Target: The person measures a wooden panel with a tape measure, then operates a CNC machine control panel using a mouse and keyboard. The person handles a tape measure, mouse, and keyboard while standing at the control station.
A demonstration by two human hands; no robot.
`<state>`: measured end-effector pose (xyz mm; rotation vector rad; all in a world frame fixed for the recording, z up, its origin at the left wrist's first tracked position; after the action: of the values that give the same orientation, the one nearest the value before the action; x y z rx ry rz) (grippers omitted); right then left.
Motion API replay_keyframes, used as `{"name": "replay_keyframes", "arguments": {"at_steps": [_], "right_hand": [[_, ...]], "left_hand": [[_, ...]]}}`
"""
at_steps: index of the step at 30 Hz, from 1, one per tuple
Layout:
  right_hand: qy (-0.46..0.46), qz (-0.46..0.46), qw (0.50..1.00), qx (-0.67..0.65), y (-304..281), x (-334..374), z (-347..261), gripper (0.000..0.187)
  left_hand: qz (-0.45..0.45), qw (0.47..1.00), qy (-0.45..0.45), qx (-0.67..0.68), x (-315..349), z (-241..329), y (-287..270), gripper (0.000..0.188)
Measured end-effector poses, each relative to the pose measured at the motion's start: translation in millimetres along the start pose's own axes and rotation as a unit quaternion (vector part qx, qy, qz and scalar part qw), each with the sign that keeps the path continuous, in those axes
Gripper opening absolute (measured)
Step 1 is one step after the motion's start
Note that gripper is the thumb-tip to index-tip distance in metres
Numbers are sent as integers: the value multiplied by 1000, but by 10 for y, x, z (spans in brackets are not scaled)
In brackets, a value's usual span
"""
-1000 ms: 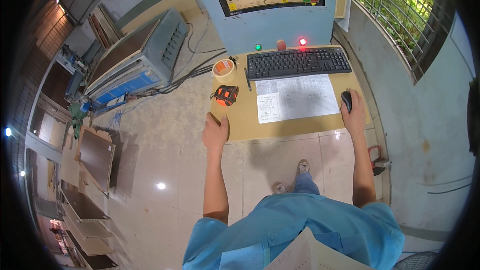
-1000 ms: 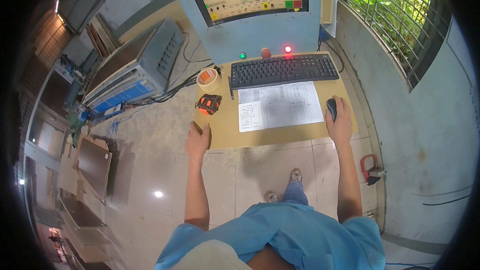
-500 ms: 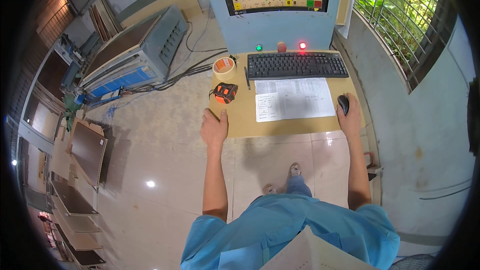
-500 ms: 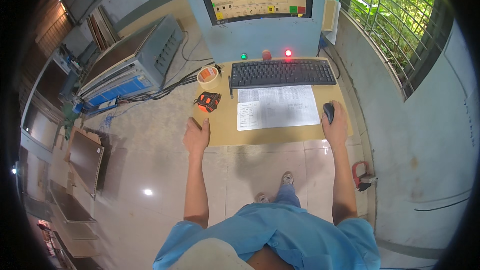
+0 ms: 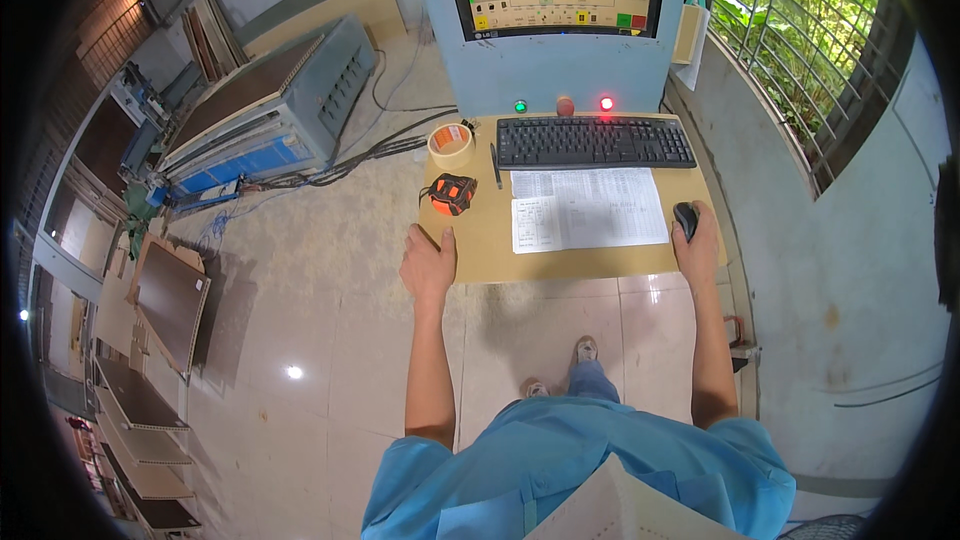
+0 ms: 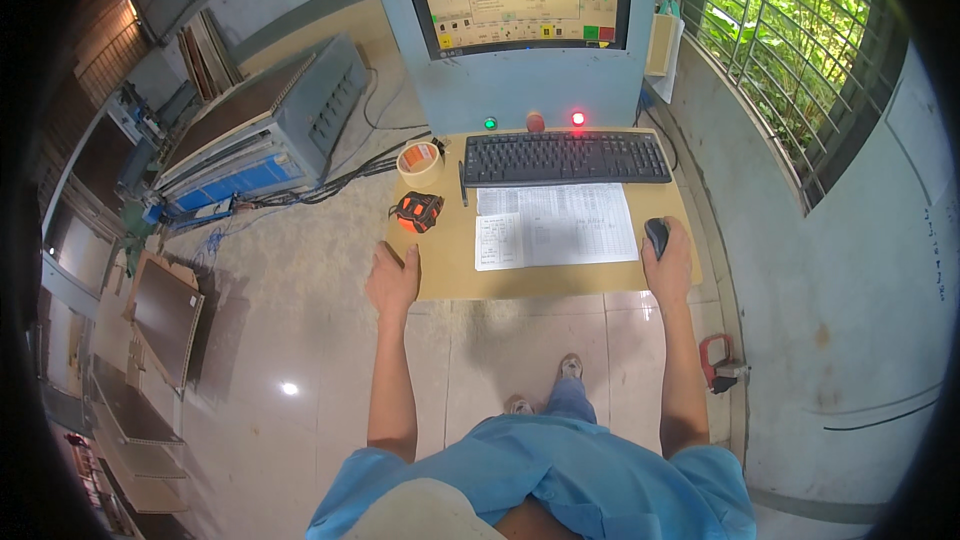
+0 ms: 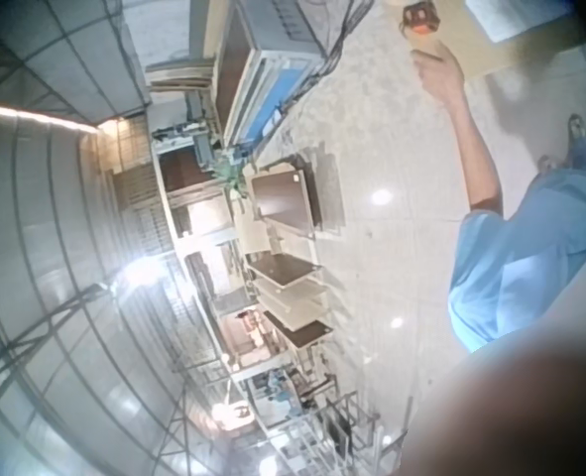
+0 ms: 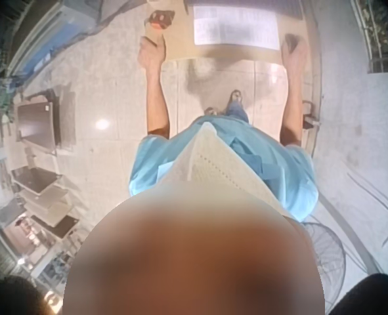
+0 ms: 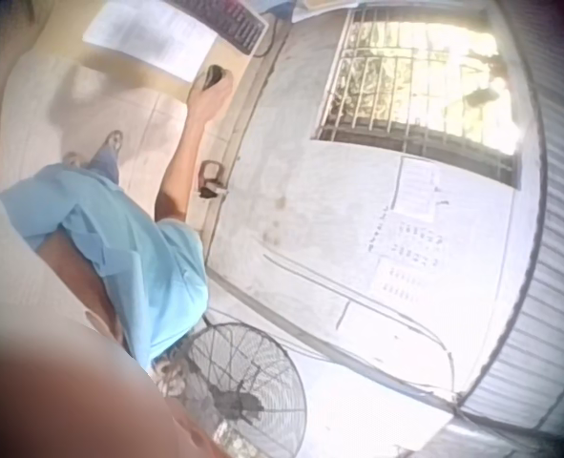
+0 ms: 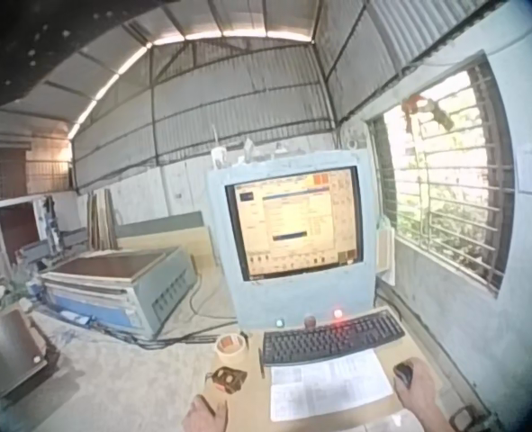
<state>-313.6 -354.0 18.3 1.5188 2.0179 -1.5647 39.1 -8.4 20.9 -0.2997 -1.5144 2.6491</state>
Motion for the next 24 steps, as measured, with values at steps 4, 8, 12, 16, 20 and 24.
{"name": "replay_keyframes", "arguments": {"at_steps": [4,8,12,16,20,24], "right_hand": [[7,-12,1000,-5,5,9,4,53],[-23,-12,999,38,9,-4,-19,55],[-3,-2,1000,-2,29,19,27,55],[-14,-19,1000,20,56,10,43,56],[-19,-6,1000,16,31,11,26,57],[-5,-11,1000,-5,37,18,18,56]], "left_hand": [[10,1000,-4,-13,4,-12,1,63],[-7,1000,-10,-14,-11,-11,14,65],[-2,1000,-13,-7,-3,-8,18,64],[4,1000,-6,-7,2,-18,6,63],[-2,1000,-11,-10,3,-14,10,64],[-7,1000,-12,-12,8,-12,7,64]]}}
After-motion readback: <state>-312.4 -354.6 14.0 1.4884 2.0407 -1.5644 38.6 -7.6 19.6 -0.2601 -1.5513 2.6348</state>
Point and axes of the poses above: each hand's wrist, its own x-axis away from the middle knuckle, its own y-axis out of the palm, z = x × y, the point moved 5 cm from there along -x, towards the middle knuckle, and after that the axes turned 10 degrees about -y, right-handed, at the moved point
